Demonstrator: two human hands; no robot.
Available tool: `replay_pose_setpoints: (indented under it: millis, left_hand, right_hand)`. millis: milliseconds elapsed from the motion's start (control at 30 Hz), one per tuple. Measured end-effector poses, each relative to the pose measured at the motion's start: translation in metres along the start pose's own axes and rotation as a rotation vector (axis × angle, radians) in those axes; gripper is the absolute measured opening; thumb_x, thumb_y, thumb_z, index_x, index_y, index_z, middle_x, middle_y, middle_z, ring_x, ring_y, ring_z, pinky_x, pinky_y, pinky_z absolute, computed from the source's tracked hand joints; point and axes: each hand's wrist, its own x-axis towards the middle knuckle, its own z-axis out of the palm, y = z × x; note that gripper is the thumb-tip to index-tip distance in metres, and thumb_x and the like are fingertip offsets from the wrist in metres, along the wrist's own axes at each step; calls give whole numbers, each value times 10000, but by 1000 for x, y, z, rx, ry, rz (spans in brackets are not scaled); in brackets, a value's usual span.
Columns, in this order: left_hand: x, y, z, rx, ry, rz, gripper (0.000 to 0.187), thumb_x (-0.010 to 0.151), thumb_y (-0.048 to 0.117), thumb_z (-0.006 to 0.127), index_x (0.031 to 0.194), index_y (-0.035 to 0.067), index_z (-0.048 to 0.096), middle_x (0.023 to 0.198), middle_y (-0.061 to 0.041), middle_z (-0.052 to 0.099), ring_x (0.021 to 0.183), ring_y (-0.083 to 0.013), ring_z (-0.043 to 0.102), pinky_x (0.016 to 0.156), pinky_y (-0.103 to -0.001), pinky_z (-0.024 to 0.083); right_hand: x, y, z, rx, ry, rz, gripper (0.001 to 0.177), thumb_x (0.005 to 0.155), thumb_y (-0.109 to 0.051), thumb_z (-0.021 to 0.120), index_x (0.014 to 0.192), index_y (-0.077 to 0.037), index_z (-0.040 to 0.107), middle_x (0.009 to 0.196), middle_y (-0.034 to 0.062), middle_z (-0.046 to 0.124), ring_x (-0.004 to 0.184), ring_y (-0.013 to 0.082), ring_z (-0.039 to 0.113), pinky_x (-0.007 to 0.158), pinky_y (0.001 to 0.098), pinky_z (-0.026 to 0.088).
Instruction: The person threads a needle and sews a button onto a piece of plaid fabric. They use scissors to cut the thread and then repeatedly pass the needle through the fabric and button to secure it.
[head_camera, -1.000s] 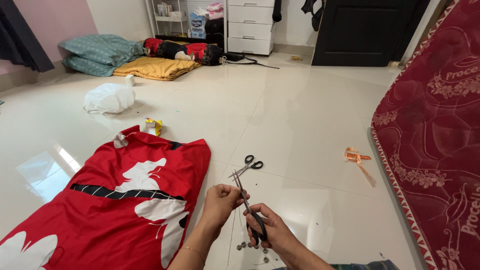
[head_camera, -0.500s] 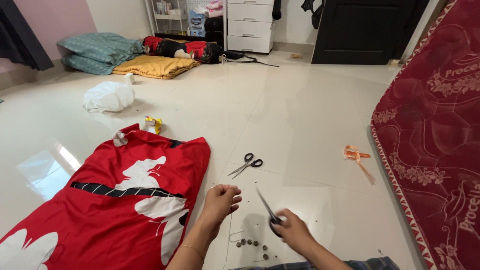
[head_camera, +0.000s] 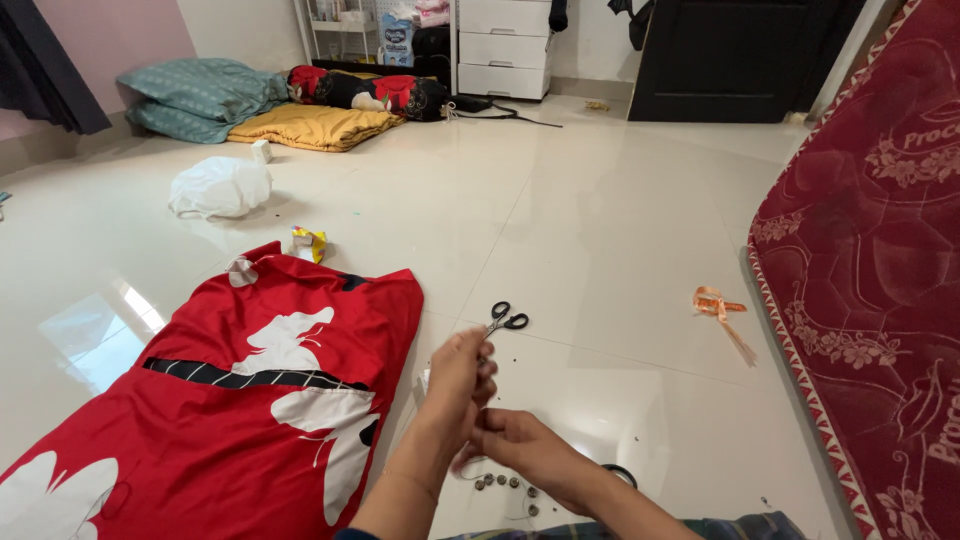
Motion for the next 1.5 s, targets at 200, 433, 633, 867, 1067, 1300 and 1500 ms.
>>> replay_pose_setpoints:
  millis: [200,433,633,867,1067,1300,1500]
  left_hand:
    - [38,21,-46,-201,55,148,220,982,205,604,830,126,466,662,36,379,526,-85,319,439,-263,242]
    - [50,-18,-111,79,133,98,182,1006,217,565,897,78,518,733,-9,512,656,-124,499,661,-301,485]
    - [81,-84,-146,603,109,300,141,910,152,596,1021,76,639,865,-69,736,783,-168,666,736,-317,539]
    - [30,-160,-142,1401,79,69,115,792,187,749,874,106,743,991,-150,723,969,-326,699,884,-416,560]
    - [21,-146,-125,1606,-110,-244,405,737,229,864,1066,96,669,1159,-140,668,1131,-300,656,982,-400,543]
    - [18,-132,-123,1676,-266,-420,404,814,247,783,1171,90,680,1229,-133,690,1201,-306,660,1013,-403,535]
    - [28,-126,-127,1639,-135,-426,414,899,329,695,1213,62,656,1252,-147,687,1197,-312,664,998,-411,553]
  right_hand:
    - [-26,6,-26,324,106,65,311,1042,-351,510,939,-74,607,572,-93,280,458,44,217,399,194,275]
    - [-29,55,-90,513,224,110,117,990,-159,534,921,-67,554,587,-59,379,439,46,281,375,215,234]
    - [11,90,-104,235,1574,211,154,1009,-127,482,1138,-63,426,697,88,581,587,221,583,485,346,448]
    - [39,129,-36,-576,634,32,281,848,-199,755,1123,-225,703,849,83,571,797,261,601,717,425,515]
    - [53,142,-15,-828,327,-30,162,875,-215,776,1024,-161,736,1027,103,572,969,290,628,837,403,528]
    - [58,140,-7,-960,266,-71,223,882,-248,789,1009,-114,665,1032,130,537,906,331,638,787,446,517]
    - [61,136,2,-853,301,-250,273,843,-146,782,1082,-125,650,1015,117,571,919,348,651,776,467,515]
